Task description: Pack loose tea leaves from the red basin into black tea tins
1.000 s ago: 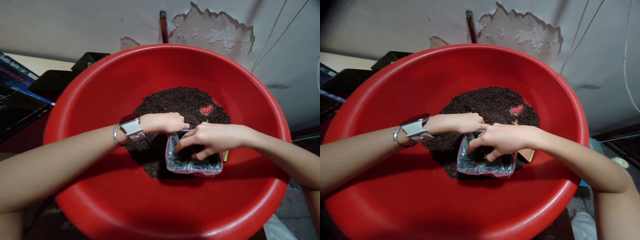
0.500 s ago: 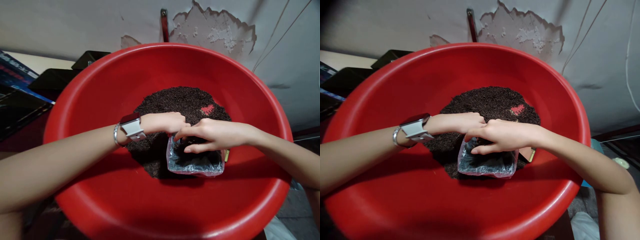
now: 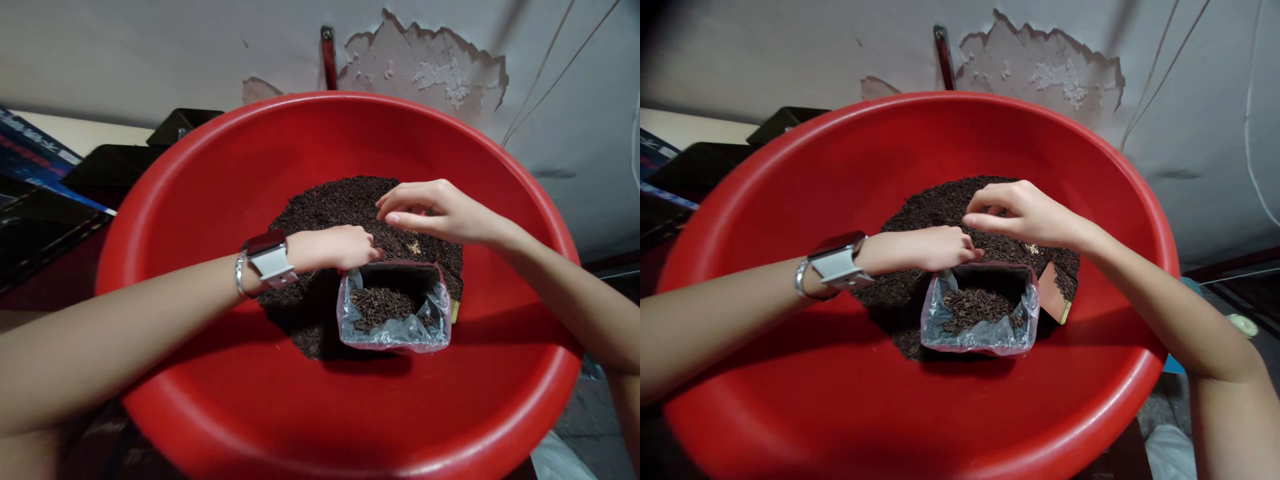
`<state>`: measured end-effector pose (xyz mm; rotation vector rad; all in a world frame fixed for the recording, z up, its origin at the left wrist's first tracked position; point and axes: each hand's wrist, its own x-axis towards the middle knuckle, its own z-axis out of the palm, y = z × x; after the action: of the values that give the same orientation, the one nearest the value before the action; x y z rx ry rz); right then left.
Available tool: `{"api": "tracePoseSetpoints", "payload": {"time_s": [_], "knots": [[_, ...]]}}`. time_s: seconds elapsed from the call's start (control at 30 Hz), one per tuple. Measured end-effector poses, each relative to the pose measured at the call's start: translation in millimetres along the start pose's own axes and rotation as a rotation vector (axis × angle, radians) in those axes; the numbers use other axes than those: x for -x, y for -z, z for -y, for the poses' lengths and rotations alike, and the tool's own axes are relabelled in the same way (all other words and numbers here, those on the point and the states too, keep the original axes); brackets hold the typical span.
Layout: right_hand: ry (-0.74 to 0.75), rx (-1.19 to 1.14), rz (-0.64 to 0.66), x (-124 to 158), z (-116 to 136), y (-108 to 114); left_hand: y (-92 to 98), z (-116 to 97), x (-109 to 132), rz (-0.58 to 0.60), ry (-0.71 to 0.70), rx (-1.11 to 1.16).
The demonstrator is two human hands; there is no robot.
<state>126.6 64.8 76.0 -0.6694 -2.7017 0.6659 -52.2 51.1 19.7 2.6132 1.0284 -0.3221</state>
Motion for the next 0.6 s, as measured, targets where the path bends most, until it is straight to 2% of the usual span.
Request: {"api": "tracePoseSetpoints", "payload": {"time_s": [0.1,0.2,0.3,0.37,0.47,0.6], "knots": [[-0.158,0.094,0.004,-9.3,-42.5,-11.1,4.4,-5.1,0.9,0.067,0.097,-0.165],[-0.337,0.265,0.217,-24.9,-90.1,-31.0,10.9,-14.0,6.2,0.054,0.141,-0.201],[-0.465,0.376,0.388,-51.7,-127.4,-50.5,11.5,-17.7,9.8,0.017,0.087,-0.229],[-0.454,0.400,0.366,-75.8,-143.9,-59.8,9.5,-17.7,10.6,-0.016,0.058,-0.248],[-0.421,0.376,0.248,-114.5,-160.2,-70.3,6.5,-17.5,10.6,-0.053,0.051,-0.232],[-0.517,0.325,0.177,-151.4,-174.7,-85.5,4.4,-19.1,9.4,-0.081,0.076,-0.196]]}}
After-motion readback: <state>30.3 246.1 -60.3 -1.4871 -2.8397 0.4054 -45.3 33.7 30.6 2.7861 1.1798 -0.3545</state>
